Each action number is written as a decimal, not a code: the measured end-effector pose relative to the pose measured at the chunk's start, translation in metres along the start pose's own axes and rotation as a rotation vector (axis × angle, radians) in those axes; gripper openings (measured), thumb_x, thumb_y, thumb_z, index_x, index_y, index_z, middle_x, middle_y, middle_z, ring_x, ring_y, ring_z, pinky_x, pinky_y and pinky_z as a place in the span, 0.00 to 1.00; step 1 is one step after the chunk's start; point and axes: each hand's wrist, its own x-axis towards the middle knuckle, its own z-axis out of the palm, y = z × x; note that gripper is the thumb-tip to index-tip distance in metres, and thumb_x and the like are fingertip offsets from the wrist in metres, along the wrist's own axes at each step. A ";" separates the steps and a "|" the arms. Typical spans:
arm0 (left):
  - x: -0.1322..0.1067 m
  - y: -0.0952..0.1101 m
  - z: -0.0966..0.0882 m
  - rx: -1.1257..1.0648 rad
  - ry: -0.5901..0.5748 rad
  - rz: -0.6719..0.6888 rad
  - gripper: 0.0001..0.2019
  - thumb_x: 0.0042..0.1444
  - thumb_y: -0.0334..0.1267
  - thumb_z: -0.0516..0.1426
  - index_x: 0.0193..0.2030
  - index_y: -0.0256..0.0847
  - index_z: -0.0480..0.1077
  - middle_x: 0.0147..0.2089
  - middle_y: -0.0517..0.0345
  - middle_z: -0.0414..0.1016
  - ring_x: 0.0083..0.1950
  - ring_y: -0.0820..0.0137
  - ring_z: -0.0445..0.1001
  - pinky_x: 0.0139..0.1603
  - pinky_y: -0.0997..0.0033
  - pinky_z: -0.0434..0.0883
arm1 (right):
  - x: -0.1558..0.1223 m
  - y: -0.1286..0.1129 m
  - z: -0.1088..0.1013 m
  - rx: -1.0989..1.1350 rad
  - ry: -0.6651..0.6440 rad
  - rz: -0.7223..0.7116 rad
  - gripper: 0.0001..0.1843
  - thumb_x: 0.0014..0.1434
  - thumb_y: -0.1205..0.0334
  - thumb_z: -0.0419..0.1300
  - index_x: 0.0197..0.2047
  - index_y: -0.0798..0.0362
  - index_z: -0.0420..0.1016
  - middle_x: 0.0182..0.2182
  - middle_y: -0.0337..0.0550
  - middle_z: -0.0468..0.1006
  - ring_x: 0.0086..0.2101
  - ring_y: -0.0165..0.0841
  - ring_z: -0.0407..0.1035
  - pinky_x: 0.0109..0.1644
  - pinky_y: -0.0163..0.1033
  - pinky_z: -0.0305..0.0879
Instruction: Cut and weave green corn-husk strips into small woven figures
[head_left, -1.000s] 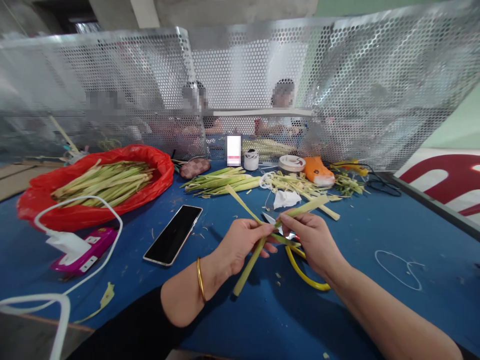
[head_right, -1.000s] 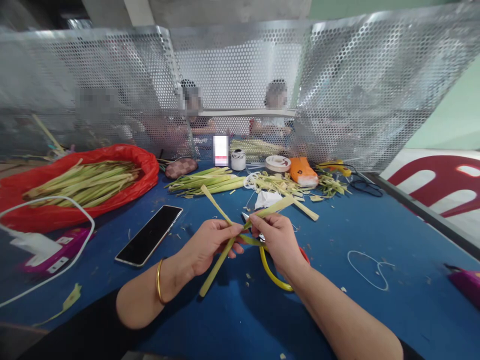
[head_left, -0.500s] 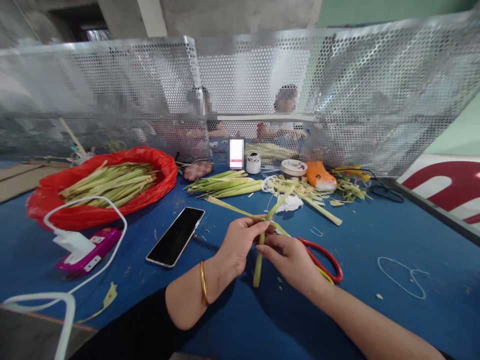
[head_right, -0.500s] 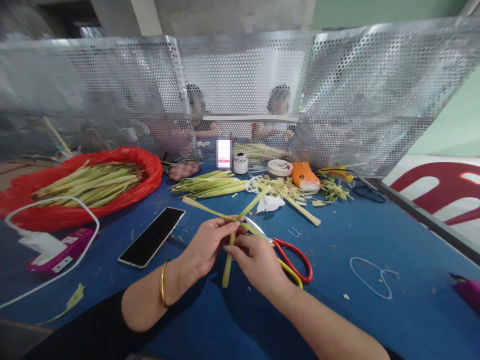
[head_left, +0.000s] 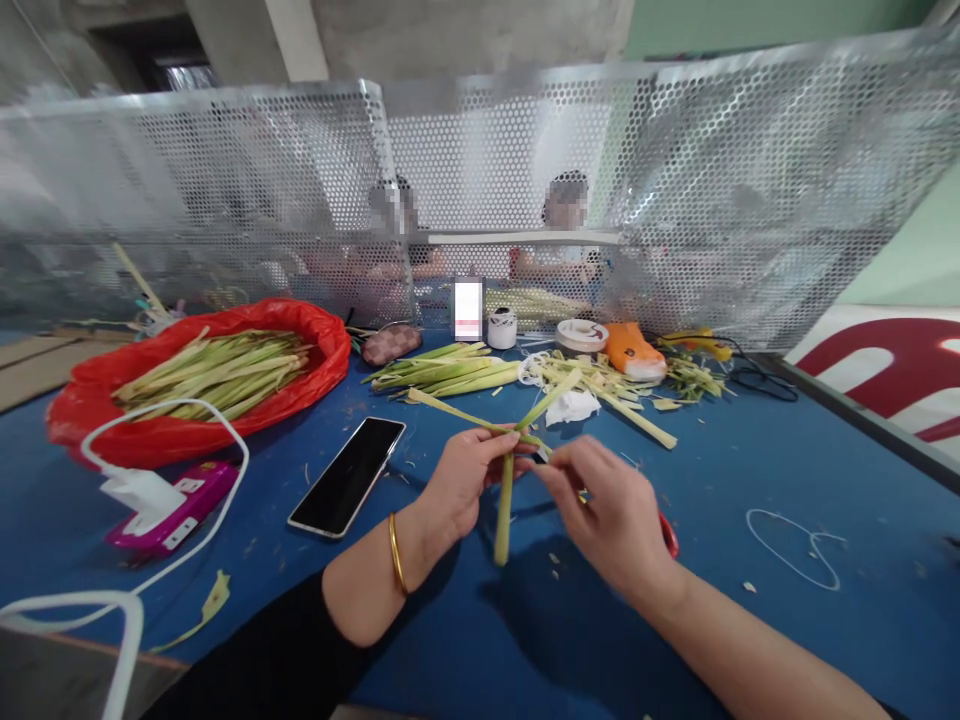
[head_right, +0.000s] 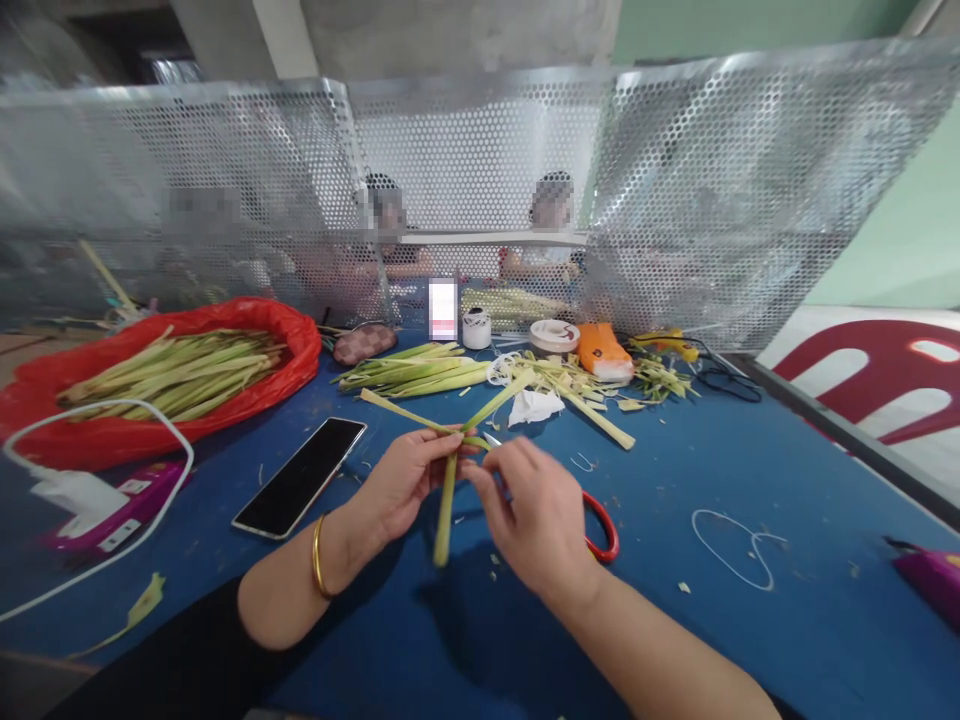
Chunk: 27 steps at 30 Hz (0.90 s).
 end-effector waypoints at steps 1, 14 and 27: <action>0.000 0.002 0.000 0.006 -0.011 -0.007 0.09 0.51 0.35 0.62 0.38 0.32 0.76 0.35 0.48 0.81 0.29 0.73 0.77 0.37 0.75 0.73 | 0.003 0.003 -0.001 -0.035 0.053 0.036 0.12 0.63 0.52 0.53 0.35 0.51 0.69 0.32 0.45 0.74 0.32 0.36 0.67 0.35 0.38 0.58; 0.002 -0.007 -0.002 0.260 0.042 0.003 0.08 0.49 0.39 0.61 0.30 0.34 0.73 0.23 0.60 0.72 0.19 0.78 0.65 0.17 0.79 0.61 | 0.006 0.008 -0.005 -0.177 -0.162 -0.074 0.17 0.64 0.53 0.51 0.29 0.52 0.72 0.25 0.42 0.73 0.26 0.34 0.66 0.30 0.36 0.54; -0.018 -0.024 0.011 0.779 -0.440 -0.206 0.14 0.52 0.45 0.57 0.23 0.36 0.71 0.18 0.60 0.71 0.15 0.77 0.64 0.16 0.78 0.62 | 0.019 0.012 -0.009 0.786 -0.461 0.496 0.15 0.50 0.50 0.64 0.26 0.54 0.70 0.20 0.33 0.66 0.23 0.27 0.57 0.28 0.34 0.55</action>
